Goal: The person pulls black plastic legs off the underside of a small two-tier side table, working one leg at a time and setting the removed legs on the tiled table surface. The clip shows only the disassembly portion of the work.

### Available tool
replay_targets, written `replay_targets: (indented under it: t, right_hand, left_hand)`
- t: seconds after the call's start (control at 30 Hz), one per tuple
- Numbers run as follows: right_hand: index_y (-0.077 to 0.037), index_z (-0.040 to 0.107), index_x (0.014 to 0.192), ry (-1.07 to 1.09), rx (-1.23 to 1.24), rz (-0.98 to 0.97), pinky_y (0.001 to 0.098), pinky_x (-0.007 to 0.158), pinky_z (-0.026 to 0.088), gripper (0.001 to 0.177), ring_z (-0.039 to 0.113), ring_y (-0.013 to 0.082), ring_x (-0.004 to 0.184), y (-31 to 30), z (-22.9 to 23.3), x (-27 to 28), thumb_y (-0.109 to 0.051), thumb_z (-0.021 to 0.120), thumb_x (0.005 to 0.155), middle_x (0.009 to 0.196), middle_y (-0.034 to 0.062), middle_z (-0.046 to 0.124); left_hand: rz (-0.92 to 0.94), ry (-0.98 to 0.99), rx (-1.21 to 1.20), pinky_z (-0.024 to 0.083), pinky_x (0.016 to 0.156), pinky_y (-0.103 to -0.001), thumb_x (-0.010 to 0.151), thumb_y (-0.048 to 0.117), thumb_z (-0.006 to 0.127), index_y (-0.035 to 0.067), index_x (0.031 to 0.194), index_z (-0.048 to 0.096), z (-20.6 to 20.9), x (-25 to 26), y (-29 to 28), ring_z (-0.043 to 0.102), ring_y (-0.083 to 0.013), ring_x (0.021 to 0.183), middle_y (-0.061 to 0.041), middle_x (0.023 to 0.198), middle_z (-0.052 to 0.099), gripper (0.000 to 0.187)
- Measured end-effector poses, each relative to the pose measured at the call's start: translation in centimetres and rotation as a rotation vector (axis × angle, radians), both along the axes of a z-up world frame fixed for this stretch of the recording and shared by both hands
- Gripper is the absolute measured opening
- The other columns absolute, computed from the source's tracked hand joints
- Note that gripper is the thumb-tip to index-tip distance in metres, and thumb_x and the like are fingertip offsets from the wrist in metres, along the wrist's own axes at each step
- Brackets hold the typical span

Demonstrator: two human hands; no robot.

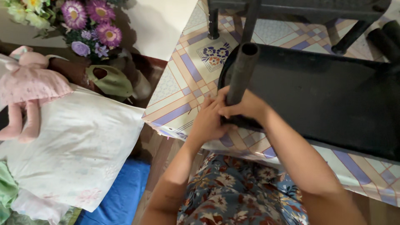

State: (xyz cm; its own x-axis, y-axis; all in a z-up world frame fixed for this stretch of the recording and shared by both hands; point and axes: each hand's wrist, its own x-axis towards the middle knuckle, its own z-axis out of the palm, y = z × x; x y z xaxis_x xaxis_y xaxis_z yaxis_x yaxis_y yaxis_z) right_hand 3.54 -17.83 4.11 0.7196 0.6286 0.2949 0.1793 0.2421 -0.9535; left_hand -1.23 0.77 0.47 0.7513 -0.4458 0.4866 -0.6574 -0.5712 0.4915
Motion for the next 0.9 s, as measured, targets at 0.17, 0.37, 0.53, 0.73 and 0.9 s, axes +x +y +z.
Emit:
replay_targets:
  t: [0.17, 0.37, 0.53, 0.73, 0.9]
  right_hand:
    - [-0.006, 0.064, 0.081, 0.022, 0.063, -0.658, 0.0255, 0.053, 0.046, 0.016, 0.056, 0.0072, 0.058, 4.6, -4.2, -2.1, -0.007, 0.077, 0.089, 0.066, -0.0007, 0.061]
    - [-0.005, 0.065, 0.084, -0.063, 0.016, -0.566, 0.0242, 0.064, 0.05, 0.017, 0.059, 0.0054, 0.072, 3.4, -2.1, -2.6, -0.009, 0.081, 0.083, 0.076, -0.0018, 0.064]
    - [-0.005, 0.065, 0.082, -0.316, -0.213, 0.108, 0.0267, 0.072, 0.05, 0.023, 0.061, 0.0097, 0.078, -0.8, 1.0, 1.0, -0.013, 0.086, 0.079, 0.082, 0.0007, 0.067]
    - [-0.006, 0.066, 0.088, -0.309, -0.047, 0.165, 0.0289, 0.075, 0.055, 0.017, 0.065, 0.0081, 0.083, 1.0, 3.1, 1.2, -0.013, 0.08, 0.081, 0.09, 0.0025, 0.07]
    - [-0.005, 0.067, 0.088, -0.148, 0.013, -0.517, 0.0285, 0.067, 0.055, 0.013, 0.064, 0.0061, 0.072, 3.0, 2.4, -2.9, -0.011, 0.078, 0.09, 0.079, 0.002, 0.07]
  left_hand:
    - [0.064, -0.028, 0.038, 0.031, 0.117, -0.061, 0.067, 0.023, 0.084, 0.004, 0.125, 0.06, 1.5, -0.5, -0.7, 0.056, -0.04, 0.114, -0.014, 0.122, 0.064, 0.066]
    - [0.018, 0.031, -0.005, 0.033, 0.116, -0.058, 0.07, 0.025, 0.083, 0.007, 0.136, 0.057, 2.5, -0.8, -0.6, 0.054, -0.0401, 0.125, -0.013, 0.135, 0.062, 0.073]
    - [0.051, 0.042, 0.116, 0.029, 0.115, -0.06, 0.062, 0.028, 0.09, 0.014, 0.115, 0.071, 3.0, -0.5, -0.9, 0.05, -0.0413, 0.131, -0.012, 0.133, 0.063, 0.058]
    - [0.053, -0.05, 0.108, 0.028, 0.11, -0.062, 0.055, 0.028, 0.09, 0.019, 0.103, 0.077, 2.8, -0.7, -0.4, 0.048, -0.0489, 0.123, -0.027, 0.136, 0.058, 0.051]
    - [0.096, 0.06, 0.053, 0.038, 0.121, -0.053, 0.072, 0.015, 0.085, 0.011, 0.122, 0.07, 3.3, -0.7, -1.0, 0.057, -0.0402, 0.122, -0.01, 0.126, 0.064, 0.052]
